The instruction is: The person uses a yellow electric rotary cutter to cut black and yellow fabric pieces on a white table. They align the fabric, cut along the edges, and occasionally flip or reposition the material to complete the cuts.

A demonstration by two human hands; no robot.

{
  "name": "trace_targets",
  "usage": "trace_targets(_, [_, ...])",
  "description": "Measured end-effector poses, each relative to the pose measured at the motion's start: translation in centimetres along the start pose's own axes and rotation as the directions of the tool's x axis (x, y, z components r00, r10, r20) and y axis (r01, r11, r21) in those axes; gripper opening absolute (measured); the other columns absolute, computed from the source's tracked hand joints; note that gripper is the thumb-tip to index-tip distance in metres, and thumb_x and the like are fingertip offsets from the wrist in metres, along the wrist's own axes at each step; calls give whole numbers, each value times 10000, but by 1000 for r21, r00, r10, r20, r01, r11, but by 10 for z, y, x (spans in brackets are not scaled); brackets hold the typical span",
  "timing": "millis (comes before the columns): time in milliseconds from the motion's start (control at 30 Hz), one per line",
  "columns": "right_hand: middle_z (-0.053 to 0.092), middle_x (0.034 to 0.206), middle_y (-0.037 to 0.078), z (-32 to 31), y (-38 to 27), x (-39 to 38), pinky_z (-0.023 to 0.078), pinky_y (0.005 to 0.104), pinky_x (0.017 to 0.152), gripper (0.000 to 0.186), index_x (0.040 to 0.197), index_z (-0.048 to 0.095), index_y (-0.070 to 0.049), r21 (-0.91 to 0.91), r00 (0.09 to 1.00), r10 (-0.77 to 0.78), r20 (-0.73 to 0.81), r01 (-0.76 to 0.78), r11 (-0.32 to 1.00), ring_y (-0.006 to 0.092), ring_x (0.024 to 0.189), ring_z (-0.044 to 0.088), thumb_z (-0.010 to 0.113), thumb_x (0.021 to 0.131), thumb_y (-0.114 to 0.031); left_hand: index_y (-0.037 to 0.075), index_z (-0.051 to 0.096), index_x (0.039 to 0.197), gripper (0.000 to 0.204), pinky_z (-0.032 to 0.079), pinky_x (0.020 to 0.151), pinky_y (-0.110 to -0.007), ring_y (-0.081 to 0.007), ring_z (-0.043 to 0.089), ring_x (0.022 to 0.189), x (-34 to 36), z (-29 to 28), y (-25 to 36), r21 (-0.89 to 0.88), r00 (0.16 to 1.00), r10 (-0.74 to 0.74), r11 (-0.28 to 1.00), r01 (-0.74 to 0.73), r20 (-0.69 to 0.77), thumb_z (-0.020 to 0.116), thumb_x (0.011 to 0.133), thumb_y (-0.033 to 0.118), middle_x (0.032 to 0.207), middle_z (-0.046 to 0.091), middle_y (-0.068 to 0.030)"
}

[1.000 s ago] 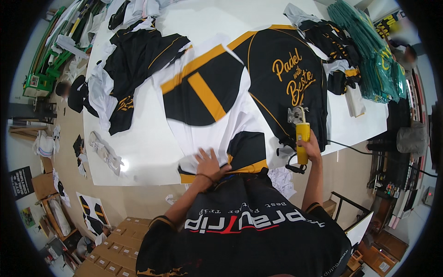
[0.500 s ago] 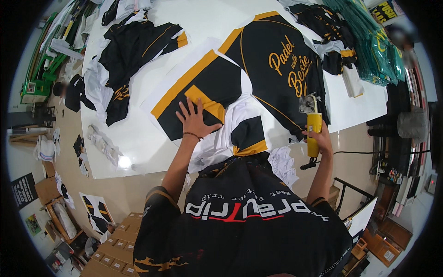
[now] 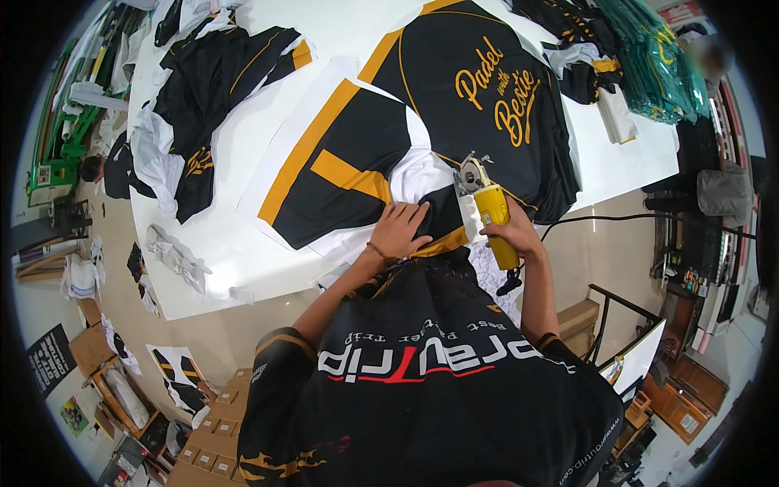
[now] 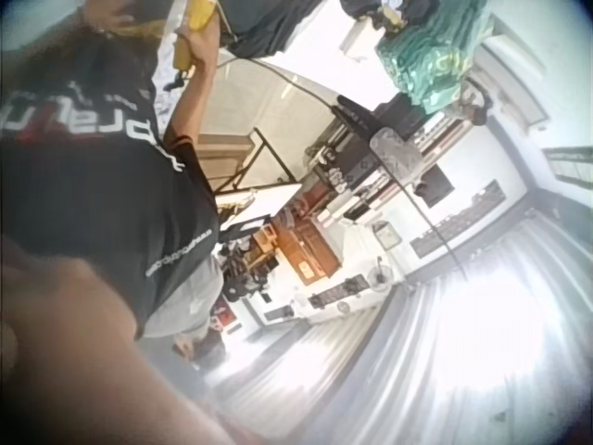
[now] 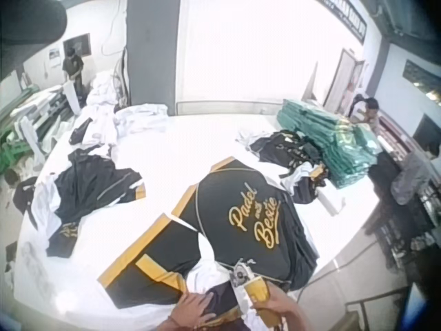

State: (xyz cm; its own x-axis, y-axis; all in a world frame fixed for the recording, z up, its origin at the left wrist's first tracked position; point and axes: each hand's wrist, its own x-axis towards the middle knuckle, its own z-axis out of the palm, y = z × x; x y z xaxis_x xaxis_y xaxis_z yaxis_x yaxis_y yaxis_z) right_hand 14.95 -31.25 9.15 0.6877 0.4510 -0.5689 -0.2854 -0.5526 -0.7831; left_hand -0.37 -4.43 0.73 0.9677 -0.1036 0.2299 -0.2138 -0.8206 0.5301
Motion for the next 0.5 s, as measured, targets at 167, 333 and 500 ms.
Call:
trace_targets(167, [671,1051,130,4,19,9,596,345,734,669,1291,525,15,-92,999,-53,-10,51,994,221,873,698,822,703,-102,125,758,1123,307,471,923,-434,-243,627,967,-14,15,-29,-172,989,104,981,-84,108,763,853,272,924,647,-48])
trace_targets(333, [679,1040,169,17,19,12,579,366,764,613,1225,536,19,-223,996,-76,-39,65,973,260,883,703,810,704,-151,147,814,878,167,466,896,-398,-231,643,933,-20,-38,-29,-421,974,91,907,6,210,818,716,190,887,695,-19])
trace_targets(500, [703,1066,254,40,-23,16,549,434,879,635,1196,534,38,-335,995,-35,-96,1,942,389,1002,716,797,695,-250,152,830,857,182,479,836,-390,-253,647,887,-32,-58,-35,-510,957,133,860,19,259,800,678,159,850,695,-46])
